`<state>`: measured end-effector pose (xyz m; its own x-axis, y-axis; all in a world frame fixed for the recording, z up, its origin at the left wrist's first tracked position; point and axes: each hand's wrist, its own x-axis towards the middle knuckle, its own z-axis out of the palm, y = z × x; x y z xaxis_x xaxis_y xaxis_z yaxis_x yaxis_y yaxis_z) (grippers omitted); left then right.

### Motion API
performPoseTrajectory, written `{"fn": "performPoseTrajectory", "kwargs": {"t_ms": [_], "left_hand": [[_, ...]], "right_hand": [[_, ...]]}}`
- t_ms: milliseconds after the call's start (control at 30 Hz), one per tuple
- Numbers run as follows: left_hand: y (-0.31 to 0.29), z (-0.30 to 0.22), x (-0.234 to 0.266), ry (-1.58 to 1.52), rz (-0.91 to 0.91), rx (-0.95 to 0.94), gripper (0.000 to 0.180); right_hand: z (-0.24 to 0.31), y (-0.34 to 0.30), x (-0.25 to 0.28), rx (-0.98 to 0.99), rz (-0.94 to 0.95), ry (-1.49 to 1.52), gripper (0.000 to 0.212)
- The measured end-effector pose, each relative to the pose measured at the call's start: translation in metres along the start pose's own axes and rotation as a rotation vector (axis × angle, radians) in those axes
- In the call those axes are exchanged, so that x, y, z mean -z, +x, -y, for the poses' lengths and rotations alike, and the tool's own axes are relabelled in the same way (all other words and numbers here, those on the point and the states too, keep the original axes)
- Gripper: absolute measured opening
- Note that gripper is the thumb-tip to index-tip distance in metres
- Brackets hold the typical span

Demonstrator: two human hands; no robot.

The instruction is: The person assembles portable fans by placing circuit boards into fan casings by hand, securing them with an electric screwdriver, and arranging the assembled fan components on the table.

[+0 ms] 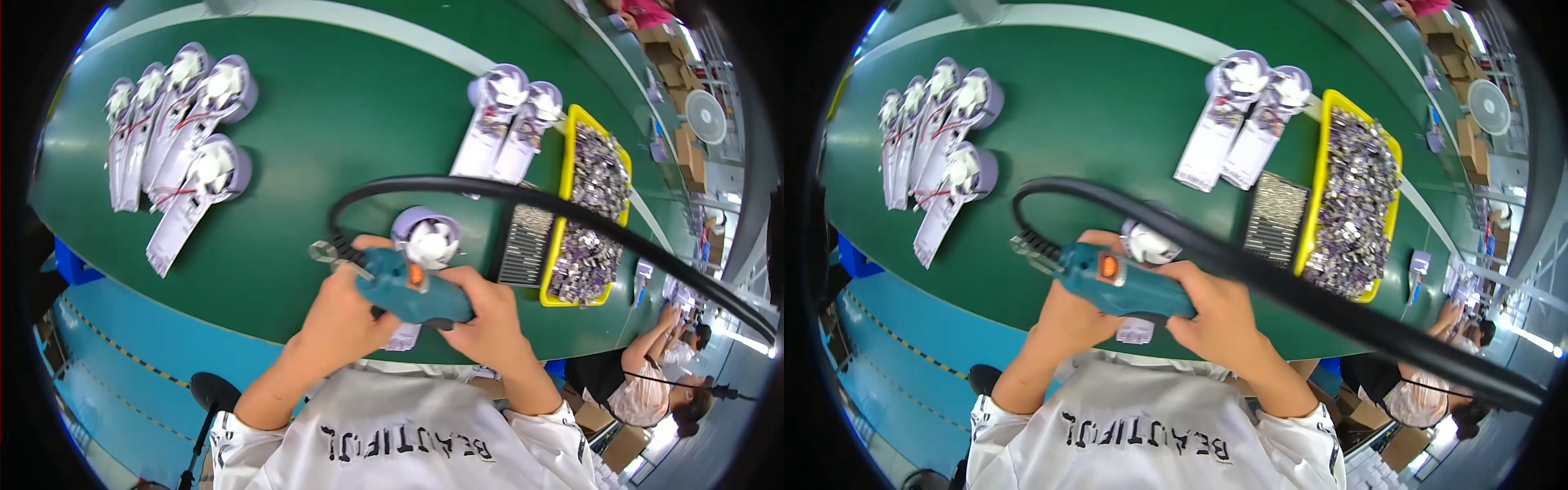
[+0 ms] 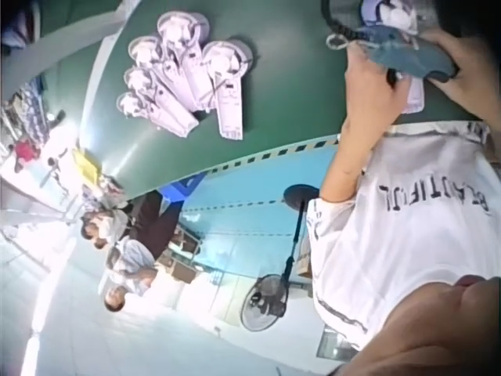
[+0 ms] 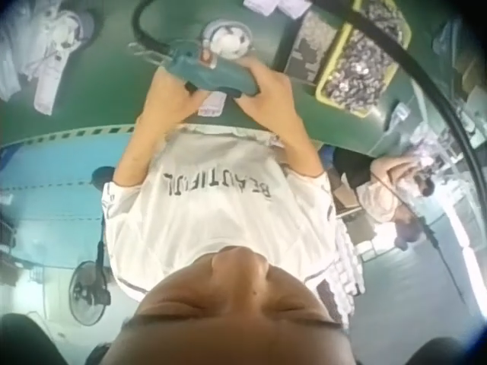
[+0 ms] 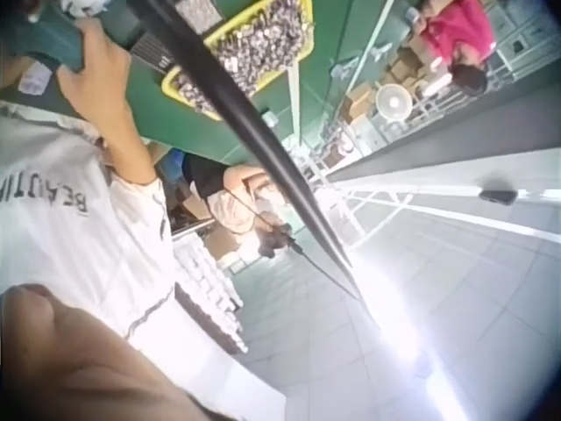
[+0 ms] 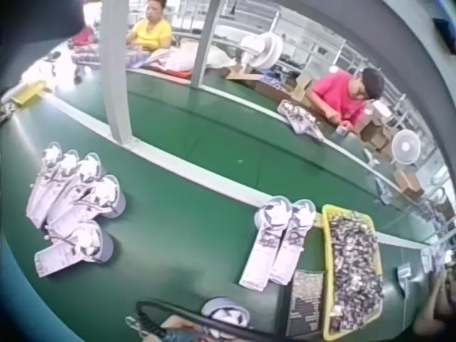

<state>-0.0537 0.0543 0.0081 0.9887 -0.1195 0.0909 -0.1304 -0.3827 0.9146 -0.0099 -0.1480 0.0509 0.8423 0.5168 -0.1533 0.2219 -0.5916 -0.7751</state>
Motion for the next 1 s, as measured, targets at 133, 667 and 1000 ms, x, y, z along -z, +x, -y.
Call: {"fn": "performPoseTrajectory", "kwargs": {"t_ms": [133,667,1000], "left_hand": [[0.002,0.005,-0.001,-0.008,-0.024,0.039,0.027],[0.035,-0.031,-0.076,-0.083,-0.104,0.124,0.024],[0.037,-0.028,-0.078,-0.054,-0.102,0.089,0.025]], "right_hand": [[-0.008,-0.001,0.003,-0.001,-0.005,0.209,0.042],[-0.075,0.011,0.062,0.730,-0.591,1.059,0.087],[-0.080,0.009,0.062,0.681,-0.461,1.098,0.088]]}}
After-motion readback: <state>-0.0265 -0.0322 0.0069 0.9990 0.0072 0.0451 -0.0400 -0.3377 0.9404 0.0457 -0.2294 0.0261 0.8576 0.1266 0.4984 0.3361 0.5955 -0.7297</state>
